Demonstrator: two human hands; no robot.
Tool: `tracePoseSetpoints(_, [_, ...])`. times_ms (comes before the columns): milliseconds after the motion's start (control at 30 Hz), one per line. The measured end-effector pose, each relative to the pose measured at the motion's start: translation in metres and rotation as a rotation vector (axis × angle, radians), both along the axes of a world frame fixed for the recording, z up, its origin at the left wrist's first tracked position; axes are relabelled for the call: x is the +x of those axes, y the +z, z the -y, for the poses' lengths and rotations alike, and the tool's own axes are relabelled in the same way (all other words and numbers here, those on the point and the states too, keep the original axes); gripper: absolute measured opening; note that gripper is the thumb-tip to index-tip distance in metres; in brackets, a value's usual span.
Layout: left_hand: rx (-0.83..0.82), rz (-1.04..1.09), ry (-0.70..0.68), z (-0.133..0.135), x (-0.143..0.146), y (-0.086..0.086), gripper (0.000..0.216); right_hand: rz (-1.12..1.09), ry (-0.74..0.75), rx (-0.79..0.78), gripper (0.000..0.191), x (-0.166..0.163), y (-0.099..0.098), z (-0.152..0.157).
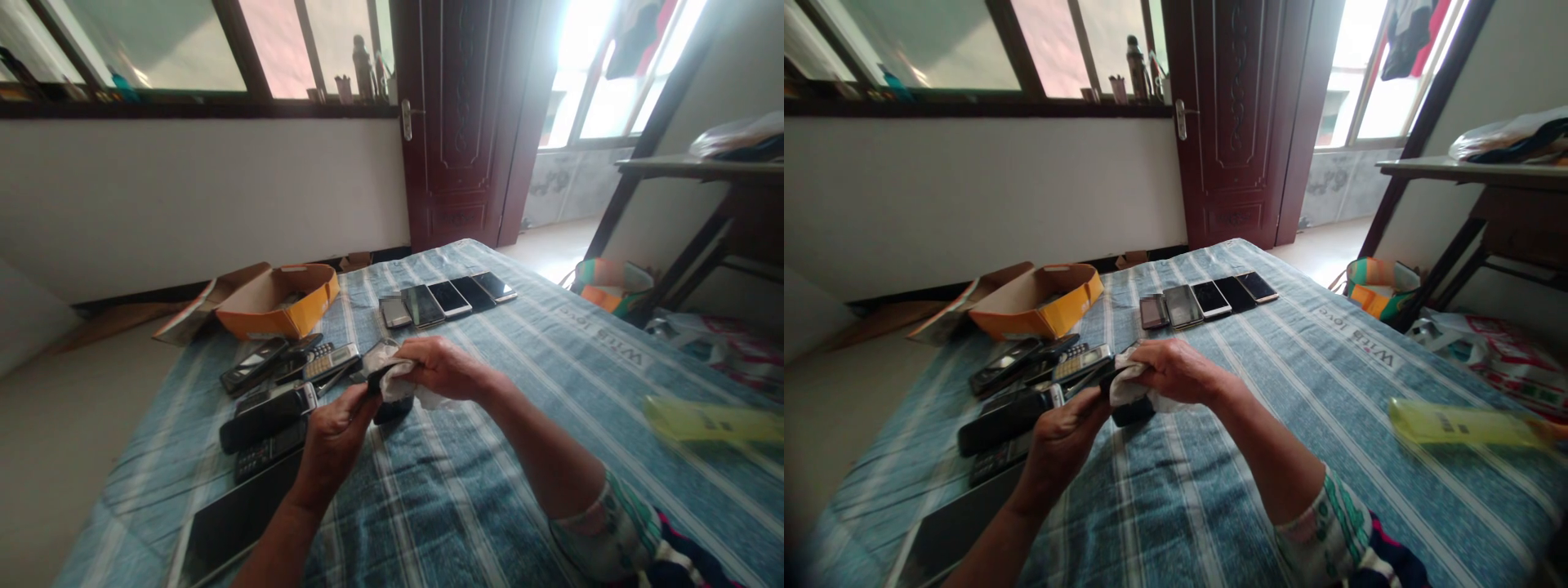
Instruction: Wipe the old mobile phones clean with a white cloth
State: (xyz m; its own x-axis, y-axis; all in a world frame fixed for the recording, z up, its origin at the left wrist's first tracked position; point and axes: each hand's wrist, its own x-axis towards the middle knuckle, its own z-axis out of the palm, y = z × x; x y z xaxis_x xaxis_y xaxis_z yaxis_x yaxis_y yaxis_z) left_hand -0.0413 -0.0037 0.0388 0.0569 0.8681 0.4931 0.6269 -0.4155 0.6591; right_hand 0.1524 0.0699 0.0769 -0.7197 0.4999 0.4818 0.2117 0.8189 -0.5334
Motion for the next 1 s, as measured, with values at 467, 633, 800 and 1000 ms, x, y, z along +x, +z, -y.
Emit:
tracePoseSetpoints(467, [-0.101,0.120,0.032,-0.003,-0.003,-0.005,0.028,-0.172,-0.028,-0.142,0.020,-0.013,-0.012,-0.002])
tracePoseSetpoints(633, [-0.157,0.189,0.033,-0.003,-0.003,-0.004,0.027,-0.295,-0.034,-0.352,0.029,-0.017,-0.023,-0.005])
tracePoseSetpoints(800, [-0.188,0.234,0.079,-0.005,-0.009,-0.012,0.029,-0.407,-0.084,-0.442,0.033,-0.028,-0.042,-0.003])
tracePoseSetpoints(1000, [-0.269,0.384,0.113,-0.007,-0.009,-0.012,0.036,-0.399,-0.121,-0.544,0.036,-0.033,-0.061,0.001])
